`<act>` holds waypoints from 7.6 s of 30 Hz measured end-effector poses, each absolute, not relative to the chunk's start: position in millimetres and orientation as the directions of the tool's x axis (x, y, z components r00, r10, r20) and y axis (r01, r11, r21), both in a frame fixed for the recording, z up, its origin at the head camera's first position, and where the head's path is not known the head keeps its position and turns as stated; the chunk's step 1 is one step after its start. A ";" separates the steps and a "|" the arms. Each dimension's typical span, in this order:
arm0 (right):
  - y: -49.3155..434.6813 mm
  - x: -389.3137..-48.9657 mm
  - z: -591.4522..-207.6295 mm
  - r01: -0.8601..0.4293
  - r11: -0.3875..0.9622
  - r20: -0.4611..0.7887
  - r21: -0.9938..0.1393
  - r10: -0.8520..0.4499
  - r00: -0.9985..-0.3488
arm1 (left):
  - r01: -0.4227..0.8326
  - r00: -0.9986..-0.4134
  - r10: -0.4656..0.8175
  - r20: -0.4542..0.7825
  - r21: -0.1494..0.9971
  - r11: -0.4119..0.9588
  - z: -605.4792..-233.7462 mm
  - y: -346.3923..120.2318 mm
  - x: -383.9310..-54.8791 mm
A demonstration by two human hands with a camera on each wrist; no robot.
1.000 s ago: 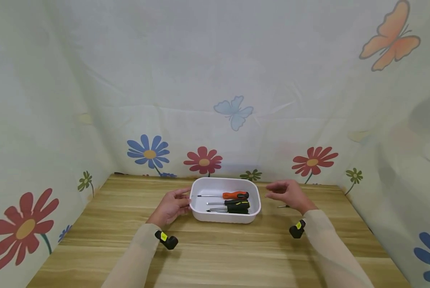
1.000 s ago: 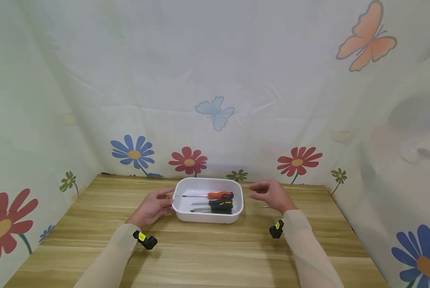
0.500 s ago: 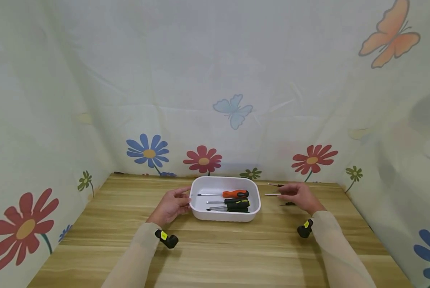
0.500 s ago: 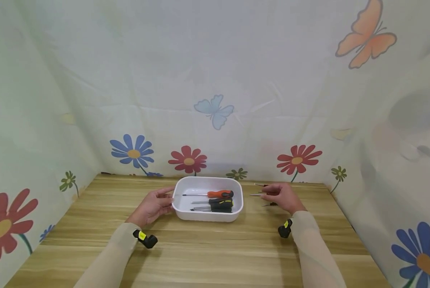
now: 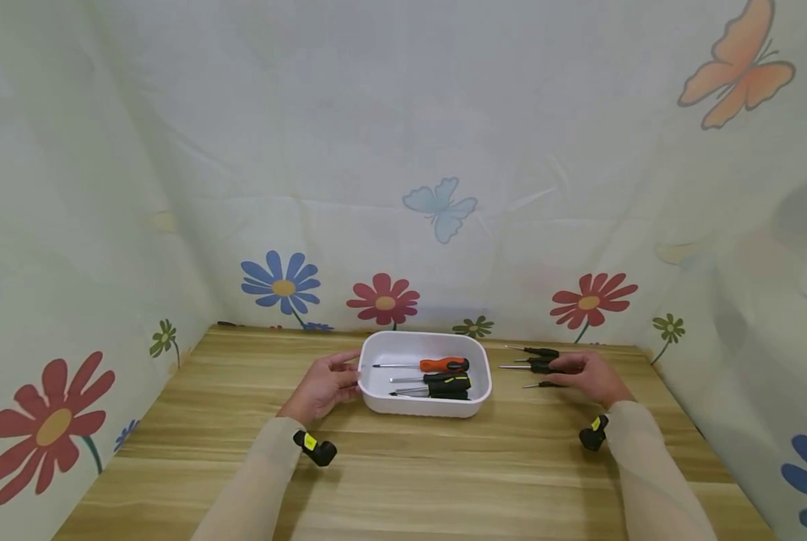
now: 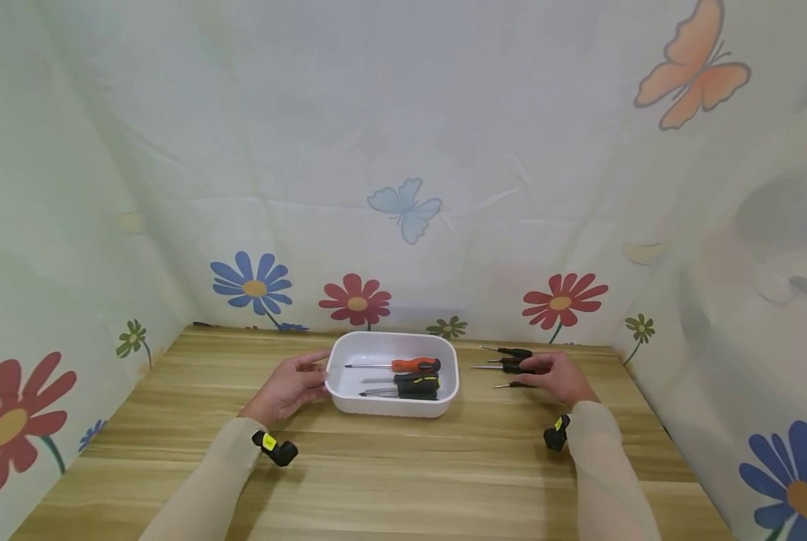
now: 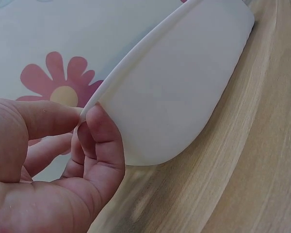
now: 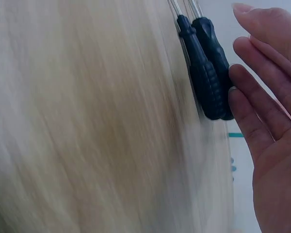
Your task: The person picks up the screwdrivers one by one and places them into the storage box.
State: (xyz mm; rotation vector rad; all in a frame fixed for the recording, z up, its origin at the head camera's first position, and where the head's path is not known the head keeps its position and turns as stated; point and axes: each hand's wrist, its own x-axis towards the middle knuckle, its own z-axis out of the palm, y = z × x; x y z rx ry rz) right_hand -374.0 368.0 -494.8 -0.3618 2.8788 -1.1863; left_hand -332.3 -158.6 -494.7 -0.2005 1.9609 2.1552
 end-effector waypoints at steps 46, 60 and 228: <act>373.3 -367.8 -502.0 -0.242 0.786 0.061 -0.568 -0.253 -0.966 | -0.225 -0.972 0.089 -0.217 0.970 -0.088 -497.3 -159.1 -332.0; 369.4 -368.3 -505.6 -0.247 0.813 0.070 -0.527 -0.248 -0.966 | -0.228 -0.972 0.084 -0.221 0.970 -0.088 -496.6 -158.6 -331.6; 167.1 -390.1 -454.3 -0.457 0.761 0.070 -0.460 -0.482 -0.873 | -0.236 -0.970 0.074 -0.231 0.970 -0.060 -493.2 -156.8 -329.8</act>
